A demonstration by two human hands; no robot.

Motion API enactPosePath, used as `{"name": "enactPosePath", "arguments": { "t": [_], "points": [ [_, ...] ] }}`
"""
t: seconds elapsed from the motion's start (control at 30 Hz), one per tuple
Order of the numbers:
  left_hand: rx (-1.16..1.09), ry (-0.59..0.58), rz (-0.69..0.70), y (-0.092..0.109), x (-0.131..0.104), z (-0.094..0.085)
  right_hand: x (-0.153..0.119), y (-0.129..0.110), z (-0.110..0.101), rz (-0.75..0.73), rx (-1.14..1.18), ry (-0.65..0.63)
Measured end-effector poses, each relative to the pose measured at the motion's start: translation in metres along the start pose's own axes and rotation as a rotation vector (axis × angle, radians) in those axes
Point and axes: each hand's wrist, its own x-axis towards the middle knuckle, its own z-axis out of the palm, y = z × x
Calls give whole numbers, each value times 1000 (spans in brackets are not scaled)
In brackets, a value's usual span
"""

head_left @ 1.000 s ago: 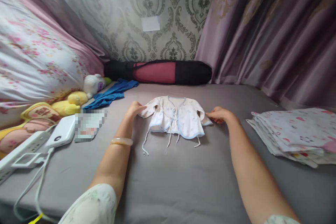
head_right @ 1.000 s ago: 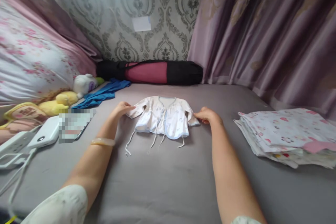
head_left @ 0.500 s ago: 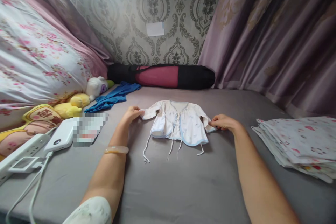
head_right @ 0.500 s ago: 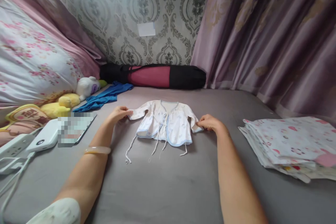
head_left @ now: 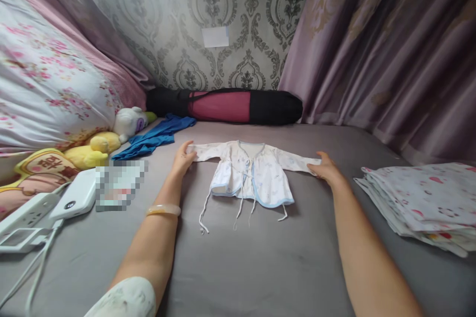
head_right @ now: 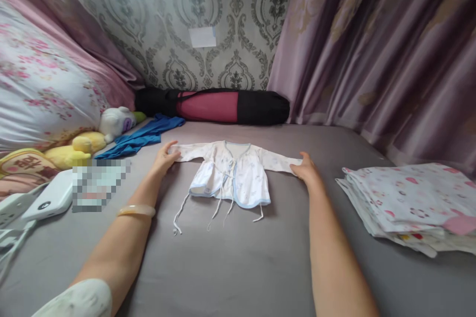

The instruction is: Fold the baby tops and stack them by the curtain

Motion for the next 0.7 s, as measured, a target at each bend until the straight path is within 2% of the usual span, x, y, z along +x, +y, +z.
{"name": "enactPosePath", "arguments": {
  "t": [0.1, 0.2, 0.3, 0.37, 0.47, 0.57, 0.7],
  "points": [
    [135, -99, 21, -1, 0, 0, -4, -4, -5, 69, -22, -113],
    [212, -66, 58, -3, 6, 2, -1, -3, -6, -28, -76, -157],
    [274, 71, 172, -6, 15, 7, 6, 6, -3, -207, -151, 4],
    [306, 118, 234, -9, 20, 12, 9, 12, 1, -267, -211, 113],
    [340, 83, 248, -14, 25, 17, 9, 19, 6, -266, -295, 120],
    [382, 38, 202, -16, 30, 19, 7, 21, 9, -259, -346, 106],
    [437, 45, 172, -13, 36, 19, 6, 21, 10, -269, -381, 140]
  ]
}}
